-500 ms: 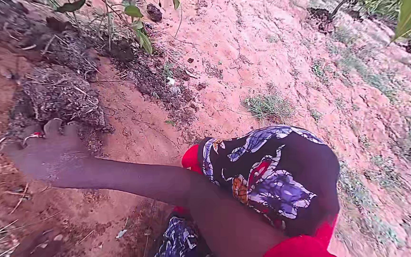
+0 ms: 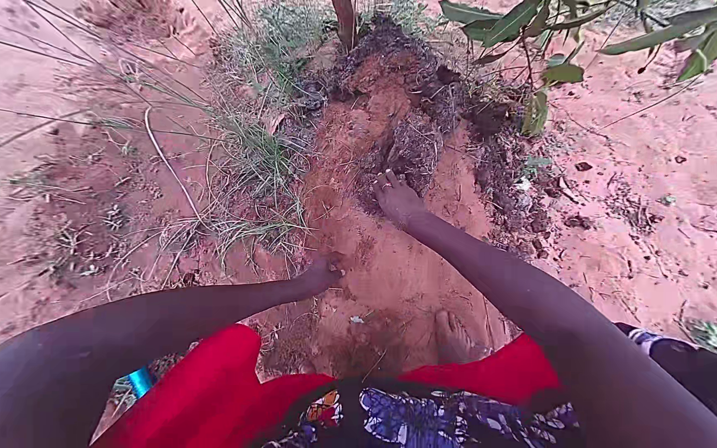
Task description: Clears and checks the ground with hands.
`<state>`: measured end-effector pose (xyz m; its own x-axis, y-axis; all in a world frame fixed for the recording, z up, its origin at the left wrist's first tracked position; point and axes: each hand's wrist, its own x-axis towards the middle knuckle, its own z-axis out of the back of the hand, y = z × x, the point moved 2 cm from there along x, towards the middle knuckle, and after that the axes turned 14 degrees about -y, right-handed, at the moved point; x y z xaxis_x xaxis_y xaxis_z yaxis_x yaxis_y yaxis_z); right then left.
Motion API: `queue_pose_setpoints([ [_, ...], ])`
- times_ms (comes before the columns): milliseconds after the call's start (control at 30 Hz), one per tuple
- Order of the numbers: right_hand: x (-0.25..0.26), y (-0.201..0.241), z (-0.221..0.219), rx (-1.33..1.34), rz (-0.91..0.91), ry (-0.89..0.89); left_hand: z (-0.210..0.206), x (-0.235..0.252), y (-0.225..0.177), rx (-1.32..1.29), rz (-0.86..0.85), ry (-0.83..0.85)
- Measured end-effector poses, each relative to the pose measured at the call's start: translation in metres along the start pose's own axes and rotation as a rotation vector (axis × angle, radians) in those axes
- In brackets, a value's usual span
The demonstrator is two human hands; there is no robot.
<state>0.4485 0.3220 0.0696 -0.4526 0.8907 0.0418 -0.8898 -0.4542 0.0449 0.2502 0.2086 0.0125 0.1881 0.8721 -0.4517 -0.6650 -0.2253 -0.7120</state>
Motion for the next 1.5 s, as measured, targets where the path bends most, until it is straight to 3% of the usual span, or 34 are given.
queue_pose_setpoints([
  [233,-0.007,0.004,-0.013,-0.11,0.013,-0.047,0.005,-0.005,0.027,0.016,0.073,0.001],
  [467,0.004,0.003,0.0,-0.082,-0.118,0.036,0.005,0.002,-0.002,0.022,0.05,0.006],
  [600,-0.001,0.004,-0.005,-0.084,-0.071,-0.051,0.016,-0.006,-0.016,0.099,-0.138,-0.038],
  [767,-0.009,0.005,0.009,0.012,-0.008,-0.007,0.026,-0.04,0.02,0.123,-0.17,-0.111],
  [900,-0.023,0.015,0.008,0.138,0.282,-0.042,0.031,-0.07,0.072,0.118,0.069,-0.121],
  [1067,-0.106,0.016,-0.024,0.338,0.627,0.194,0.021,-0.089,0.099,0.051,0.237,-0.052],
  [1167,-0.166,0.036,-0.05,0.611,0.601,0.305,0.02,-0.09,0.09,0.081,0.209,0.025],
  [1233,-0.189,0.05,-0.076,0.731,0.521,0.493,0.018,-0.088,0.084,0.106,0.191,0.047],
  [1400,-0.192,0.047,-0.111,0.84,0.531,0.506,0.015,-0.061,0.081,0.059,0.046,0.009],
  [1500,-0.173,0.042,-0.117,0.803,0.568,0.539,0.016,-0.058,0.073,0.081,0.085,0.03],
])
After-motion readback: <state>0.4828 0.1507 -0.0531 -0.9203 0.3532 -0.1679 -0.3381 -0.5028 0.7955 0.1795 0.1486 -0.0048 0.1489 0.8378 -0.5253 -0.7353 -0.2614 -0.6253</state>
